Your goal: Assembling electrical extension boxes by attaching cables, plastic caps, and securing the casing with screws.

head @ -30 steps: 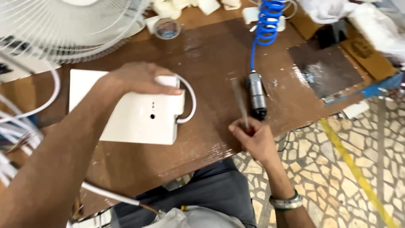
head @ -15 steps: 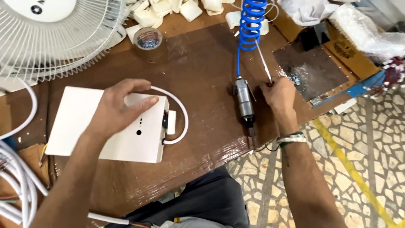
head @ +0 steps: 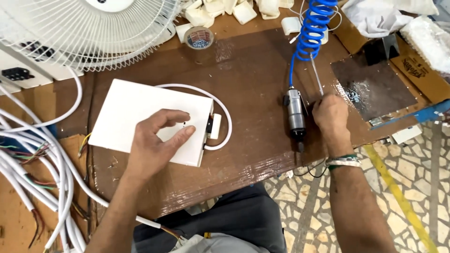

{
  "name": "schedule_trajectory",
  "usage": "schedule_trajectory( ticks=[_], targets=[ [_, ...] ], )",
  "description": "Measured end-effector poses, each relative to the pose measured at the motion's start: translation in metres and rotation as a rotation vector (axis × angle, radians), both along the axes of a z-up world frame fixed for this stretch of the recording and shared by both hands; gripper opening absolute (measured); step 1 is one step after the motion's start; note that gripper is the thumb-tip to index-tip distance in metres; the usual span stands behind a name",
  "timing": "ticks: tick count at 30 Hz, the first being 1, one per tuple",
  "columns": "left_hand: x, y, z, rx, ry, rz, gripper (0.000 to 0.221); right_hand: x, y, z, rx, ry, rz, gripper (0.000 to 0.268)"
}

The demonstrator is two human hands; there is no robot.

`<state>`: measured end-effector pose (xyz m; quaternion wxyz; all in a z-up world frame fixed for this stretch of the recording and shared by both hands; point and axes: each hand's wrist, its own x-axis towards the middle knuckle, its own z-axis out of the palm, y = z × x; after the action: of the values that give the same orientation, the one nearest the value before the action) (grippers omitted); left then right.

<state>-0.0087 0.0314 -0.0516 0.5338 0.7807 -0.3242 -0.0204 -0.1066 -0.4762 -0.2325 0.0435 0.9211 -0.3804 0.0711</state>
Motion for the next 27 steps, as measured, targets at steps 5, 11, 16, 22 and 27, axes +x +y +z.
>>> schedule_trajectory(
  ticks=[5, 11, 16, 22, 27],
  targets=[
    [-0.011, 0.012, 0.008, 0.019, -0.012, 0.004, 0.028, -0.003, 0.030, 0.038, 0.109, -0.054, 0.041, 0.028],
    [-0.024, 0.013, 0.017, 0.214, 0.166, 0.119, 0.028, -0.004, 0.006, -0.014, -0.207, -0.099, 0.204, 0.015],
    [-0.013, 0.021, -0.019, 0.226, 0.041, 0.086, 0.022, -0.017, 0.054, 0.053, -0.029, -0.325, 0.180, 0.028],
    [-0.016, -0.010, -0.047, 0.365, 0.211, 0.007, 0.031, -0.049, 0.170, 0.165, 0.677, -0.800, 0.215, 0.006],
    [-0.064, -0.061, -0.014, 0.124, 0.174, -0.057, 0.034, -0.065, 0.256, 0.177, 1.692, -0.780, 0.506, 0.017]
  ],
)
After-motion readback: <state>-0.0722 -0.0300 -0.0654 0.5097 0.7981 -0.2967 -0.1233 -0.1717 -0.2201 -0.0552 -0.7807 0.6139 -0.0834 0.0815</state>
